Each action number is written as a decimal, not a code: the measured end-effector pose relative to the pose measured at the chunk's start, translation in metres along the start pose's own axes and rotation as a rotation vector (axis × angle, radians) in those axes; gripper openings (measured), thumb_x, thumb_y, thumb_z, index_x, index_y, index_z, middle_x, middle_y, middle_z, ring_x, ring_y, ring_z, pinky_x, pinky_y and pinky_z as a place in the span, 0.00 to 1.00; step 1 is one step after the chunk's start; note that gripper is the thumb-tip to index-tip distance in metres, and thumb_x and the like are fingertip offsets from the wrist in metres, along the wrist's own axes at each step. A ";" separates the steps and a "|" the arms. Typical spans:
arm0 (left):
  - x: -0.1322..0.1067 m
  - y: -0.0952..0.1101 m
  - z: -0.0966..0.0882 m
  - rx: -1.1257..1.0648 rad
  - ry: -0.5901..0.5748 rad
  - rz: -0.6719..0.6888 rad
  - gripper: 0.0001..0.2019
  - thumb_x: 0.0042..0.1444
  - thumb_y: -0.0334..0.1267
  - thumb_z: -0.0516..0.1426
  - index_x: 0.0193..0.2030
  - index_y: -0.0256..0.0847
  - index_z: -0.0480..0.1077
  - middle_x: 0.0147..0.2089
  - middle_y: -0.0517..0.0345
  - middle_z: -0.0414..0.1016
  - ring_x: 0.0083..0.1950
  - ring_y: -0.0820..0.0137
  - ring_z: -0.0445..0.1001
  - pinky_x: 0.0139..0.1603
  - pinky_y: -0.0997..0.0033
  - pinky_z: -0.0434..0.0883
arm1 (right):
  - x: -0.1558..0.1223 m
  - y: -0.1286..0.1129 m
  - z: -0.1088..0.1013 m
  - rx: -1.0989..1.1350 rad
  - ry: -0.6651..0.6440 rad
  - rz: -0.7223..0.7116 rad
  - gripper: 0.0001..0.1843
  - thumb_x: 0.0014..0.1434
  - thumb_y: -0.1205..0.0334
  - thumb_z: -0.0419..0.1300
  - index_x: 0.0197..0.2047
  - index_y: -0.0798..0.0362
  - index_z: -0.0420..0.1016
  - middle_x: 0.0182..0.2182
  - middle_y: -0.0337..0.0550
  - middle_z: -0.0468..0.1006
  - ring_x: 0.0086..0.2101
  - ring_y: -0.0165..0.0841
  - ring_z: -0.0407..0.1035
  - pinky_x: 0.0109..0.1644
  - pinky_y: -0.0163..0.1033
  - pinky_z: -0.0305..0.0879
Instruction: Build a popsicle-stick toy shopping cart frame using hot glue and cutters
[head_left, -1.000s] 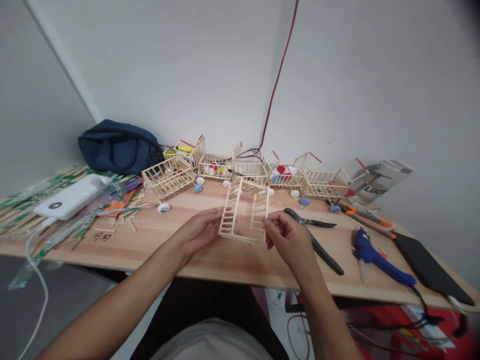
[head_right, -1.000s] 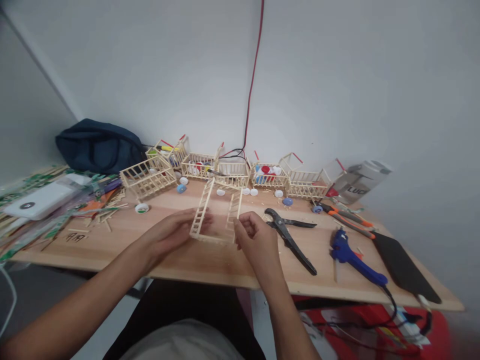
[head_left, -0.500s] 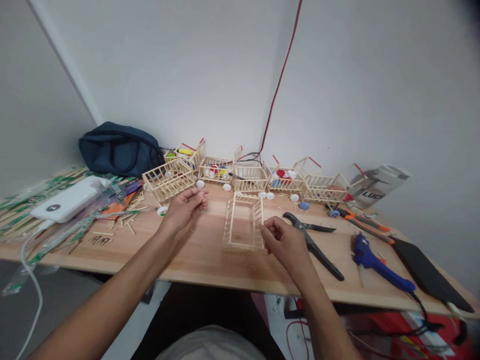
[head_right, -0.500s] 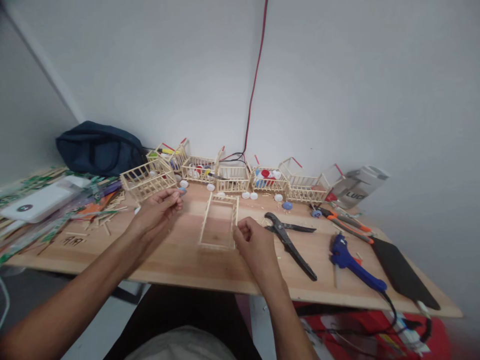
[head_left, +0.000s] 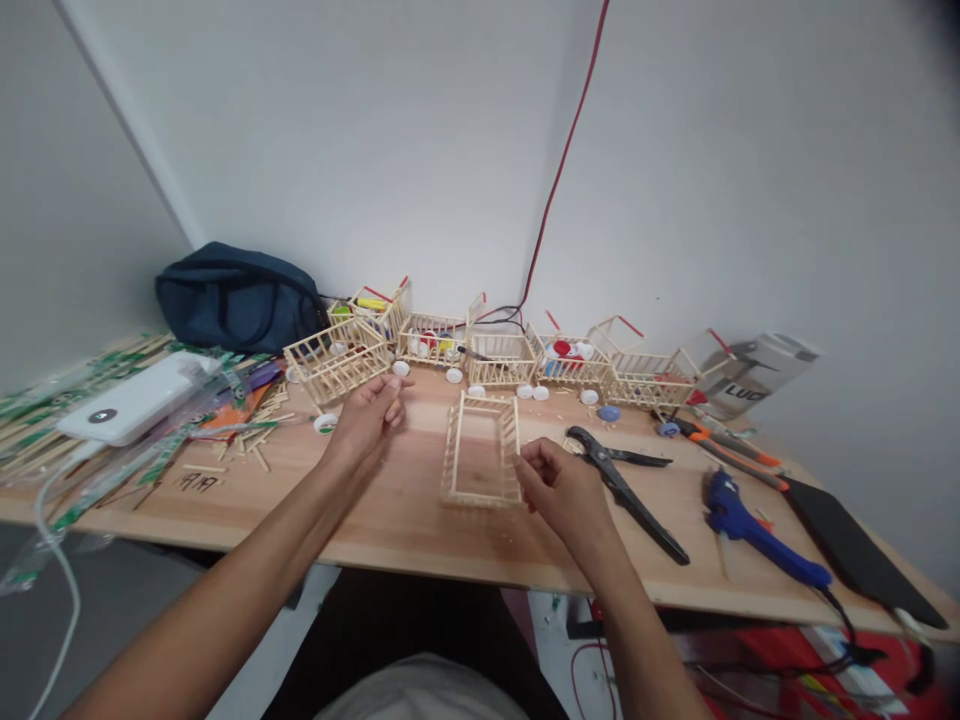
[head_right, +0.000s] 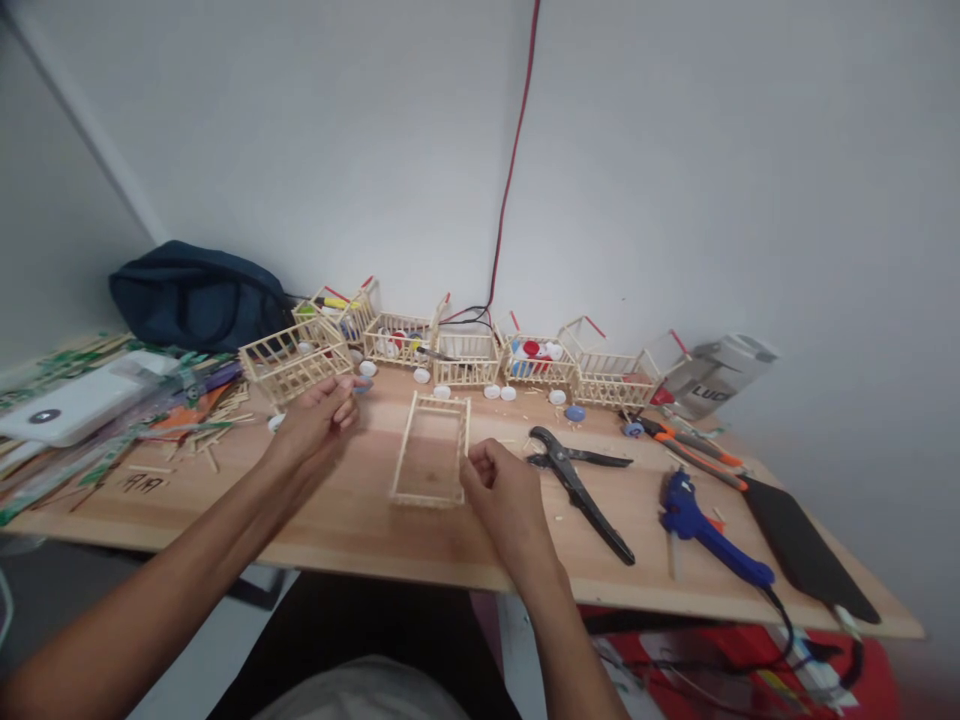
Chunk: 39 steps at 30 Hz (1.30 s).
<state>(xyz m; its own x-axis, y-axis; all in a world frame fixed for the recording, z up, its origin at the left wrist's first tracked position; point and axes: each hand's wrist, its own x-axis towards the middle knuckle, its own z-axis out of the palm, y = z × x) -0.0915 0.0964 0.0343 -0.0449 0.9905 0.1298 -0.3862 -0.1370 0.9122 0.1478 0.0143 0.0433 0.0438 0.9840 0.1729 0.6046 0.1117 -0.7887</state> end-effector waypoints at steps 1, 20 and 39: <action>0.000 -0.001 -0.001 0.013 0.002 0.000 0.12 0.52 0.44 0.64 0.33 0.35 0.73 0.13 0.70 0.52 0.16 0.81 0.51 0.20 0.79 0.50 | 0.000 0.000 0.001 0.009 -0.002 -0.002 0.10 0.57 0.55 0.55 0.27 0.50 0.67 0.16 0.34 0.69 0.18 0.29 0.64 0.27 0.35 0.60; -0.001 -0.003 -0.003 0.198 0.103 0.007 0.17 0.35 0.41 0.70 0.32 0.36 0.77 0.30 0.59 0.76 0.30 0.77 0.68 0.34 0.76 0.64 | 0.000 0.008 0.010 0.095 -0.020 0.006 0.09 0.57 0.55 0.56 0.28 0.50 0.68 0.17 0.33 0.67 0.20 0.28 0.63 0.27 0.34 0.58; -0.005 -0.010 -0.001 0.204 -0.040 -0.084 0.17 0.48 0.50 0.64 0.34 0.35 0.76 0.29 0.57 0.75 0.29 0.76 0.70 0.30 0.77 0.65 | 0.006 0.001 0.007 -0.002 -0.004 -0.008 0.09 0.55 0.56 0.55 0.26 0.50 0.66 0.16 0.33 0.67 0.19 0.28 0.63 0.27 0.33 0.57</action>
<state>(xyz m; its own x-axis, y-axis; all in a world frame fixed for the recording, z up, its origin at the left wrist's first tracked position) -0.0886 0.0925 0.0238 0.0173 0.9980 0.0613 -0.1927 -0.0568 0.9796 0.1426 0.0209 0.0393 0.0360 0.9836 0.1767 0.6063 0.1191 -0.7863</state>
